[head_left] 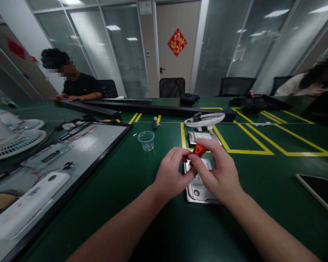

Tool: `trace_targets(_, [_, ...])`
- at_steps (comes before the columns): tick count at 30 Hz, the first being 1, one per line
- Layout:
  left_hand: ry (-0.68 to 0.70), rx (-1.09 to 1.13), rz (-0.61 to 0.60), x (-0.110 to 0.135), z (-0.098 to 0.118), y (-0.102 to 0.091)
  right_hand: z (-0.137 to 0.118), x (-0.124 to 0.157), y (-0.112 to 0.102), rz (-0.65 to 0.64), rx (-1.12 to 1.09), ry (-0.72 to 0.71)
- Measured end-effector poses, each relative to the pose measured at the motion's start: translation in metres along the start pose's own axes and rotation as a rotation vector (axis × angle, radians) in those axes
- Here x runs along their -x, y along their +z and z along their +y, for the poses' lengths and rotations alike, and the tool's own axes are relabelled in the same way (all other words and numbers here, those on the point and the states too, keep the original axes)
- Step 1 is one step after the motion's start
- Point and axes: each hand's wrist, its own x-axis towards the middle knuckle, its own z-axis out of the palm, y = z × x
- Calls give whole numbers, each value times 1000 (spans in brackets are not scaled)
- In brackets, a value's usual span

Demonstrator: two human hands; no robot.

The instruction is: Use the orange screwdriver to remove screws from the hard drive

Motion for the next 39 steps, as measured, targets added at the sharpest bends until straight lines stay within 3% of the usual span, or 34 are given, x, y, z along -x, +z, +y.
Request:
trace_targets(9, [-11, -16, -34, 0, 0, 0, -3, 3, 1, -76, -112, -1])
trace_targets(17, [-6, -17, -5, 0, -1, 0, -1, 0, 1, 23, -17, -25])
trace_targets(27, [7, -19, -44, -1, -1, -1, -4, 2, 0, -49, -98, -4])
trace_targets(34, [-18, -11, 45, 1, 0, 0, -2, 0, 1, 10, -30, -5])
trace_targets(39, [-10, 6, -2, 0, 0, -1, -2, 1, 1, 14, -37, -7])
